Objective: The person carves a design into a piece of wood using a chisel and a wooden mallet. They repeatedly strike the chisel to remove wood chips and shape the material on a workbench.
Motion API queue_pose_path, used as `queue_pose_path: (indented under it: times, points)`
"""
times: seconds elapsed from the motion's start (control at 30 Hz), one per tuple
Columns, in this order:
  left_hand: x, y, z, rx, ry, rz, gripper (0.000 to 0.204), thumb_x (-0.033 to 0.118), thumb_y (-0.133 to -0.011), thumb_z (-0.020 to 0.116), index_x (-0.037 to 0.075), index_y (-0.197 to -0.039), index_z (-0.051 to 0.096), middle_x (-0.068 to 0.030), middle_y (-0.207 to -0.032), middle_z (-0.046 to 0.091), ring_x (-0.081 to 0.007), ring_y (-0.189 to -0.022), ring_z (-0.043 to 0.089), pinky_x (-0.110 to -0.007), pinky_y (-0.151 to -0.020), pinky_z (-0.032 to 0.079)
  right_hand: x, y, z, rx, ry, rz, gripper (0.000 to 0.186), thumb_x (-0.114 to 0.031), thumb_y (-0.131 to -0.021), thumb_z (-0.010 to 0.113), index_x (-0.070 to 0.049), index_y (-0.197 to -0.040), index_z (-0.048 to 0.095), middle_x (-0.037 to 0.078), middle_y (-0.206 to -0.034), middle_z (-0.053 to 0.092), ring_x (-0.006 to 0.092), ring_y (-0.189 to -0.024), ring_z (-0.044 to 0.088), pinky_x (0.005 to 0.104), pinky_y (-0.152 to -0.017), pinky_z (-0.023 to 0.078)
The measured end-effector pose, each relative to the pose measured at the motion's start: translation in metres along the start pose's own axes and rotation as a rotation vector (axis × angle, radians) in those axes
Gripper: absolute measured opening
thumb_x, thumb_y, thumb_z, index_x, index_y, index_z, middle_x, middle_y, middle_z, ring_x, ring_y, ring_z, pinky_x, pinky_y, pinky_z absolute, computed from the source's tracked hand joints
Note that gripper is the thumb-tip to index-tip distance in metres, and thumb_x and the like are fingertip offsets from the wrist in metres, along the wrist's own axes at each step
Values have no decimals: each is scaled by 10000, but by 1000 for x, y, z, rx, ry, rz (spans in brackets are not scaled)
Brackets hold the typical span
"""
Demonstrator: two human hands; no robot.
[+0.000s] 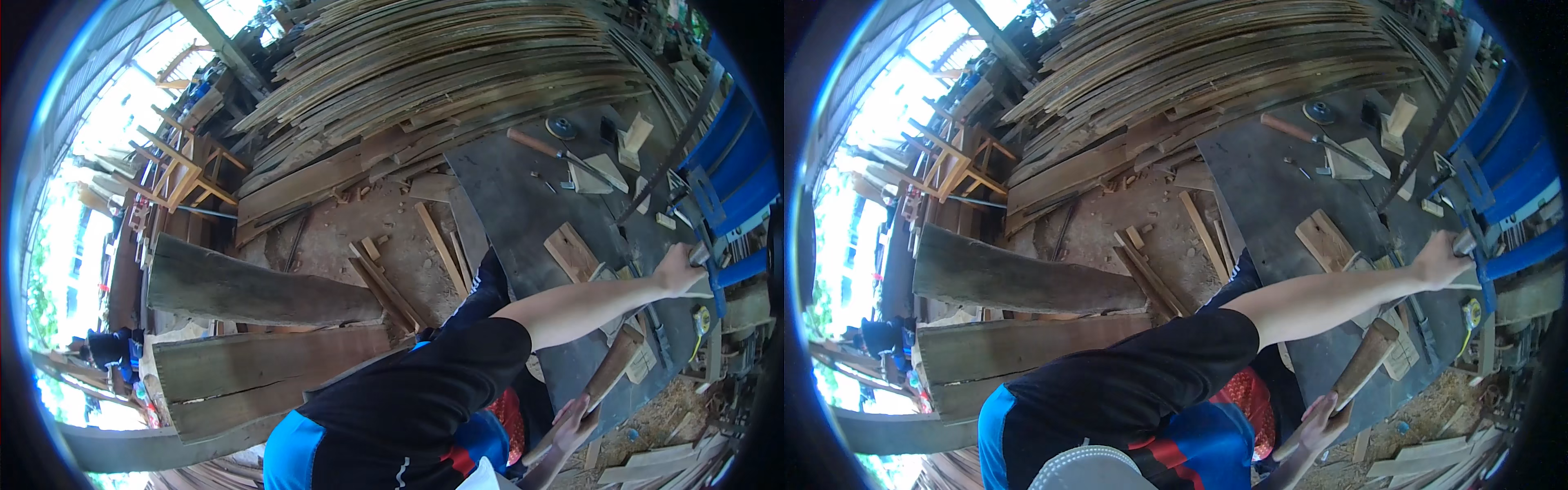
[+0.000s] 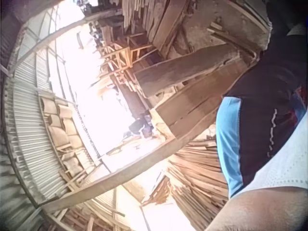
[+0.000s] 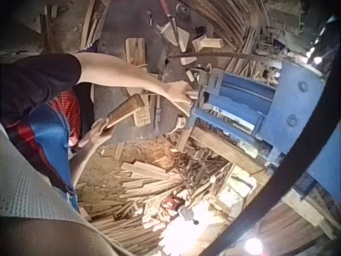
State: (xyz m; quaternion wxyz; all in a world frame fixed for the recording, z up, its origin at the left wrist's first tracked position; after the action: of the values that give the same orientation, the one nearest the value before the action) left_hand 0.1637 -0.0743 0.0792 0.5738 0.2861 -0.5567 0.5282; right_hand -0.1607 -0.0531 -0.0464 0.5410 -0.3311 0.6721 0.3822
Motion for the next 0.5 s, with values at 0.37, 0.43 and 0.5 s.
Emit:
queue_pose_path:
  times: [0.37, 0.43, 0.5]
  points:
    - [-11, 3, -5, 21, 31, -102, 221, 149, -818, 668, -65, -854, 628, -162, -655, 635, -228, -662, 671, -414, -672, 508, 4, -10, 6, -13, 104, 151, 391, -404, -1052, 587, -14, -1030, 560, 9, -557, 493, 87, -391, 469, 251, -336, 334]
    - [-18, -3, -7, 45, -6, -72, 216, 135, -810, 649, -66, -887, 646, -166, -697, 670, -245, -706, 690, -409, -682, 522, 11, -14, 4, -18, 75, 163, 390, -403, -1053, 584, -15, -1019, 563, 8, -548, 490, 87, -392, 471, 253, -339, 336]
    - [-40, -14, -20, 186, 44, 2, 229, 125, -803, 647, -64, -928, 675, -188, -769, 699, -252, -786, 705, -407, -735, 538, 20, -18, 5, -52, 82, 200, 393, -405, -1055, 580, -15, -1006, 569, 7, -539, 487, 88, -394, 473, 255, -344, 339]
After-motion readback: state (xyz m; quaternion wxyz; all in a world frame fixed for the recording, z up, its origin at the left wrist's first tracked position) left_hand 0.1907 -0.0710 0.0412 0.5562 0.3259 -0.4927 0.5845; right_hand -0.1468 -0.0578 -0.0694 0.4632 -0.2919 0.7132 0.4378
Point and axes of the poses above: each hand's wrist, its own y-axis away from the middle knuckle, its own z-axis out of the palm, x = y × z, the point moved 9 cm from there along -y, towards the middle knuckle
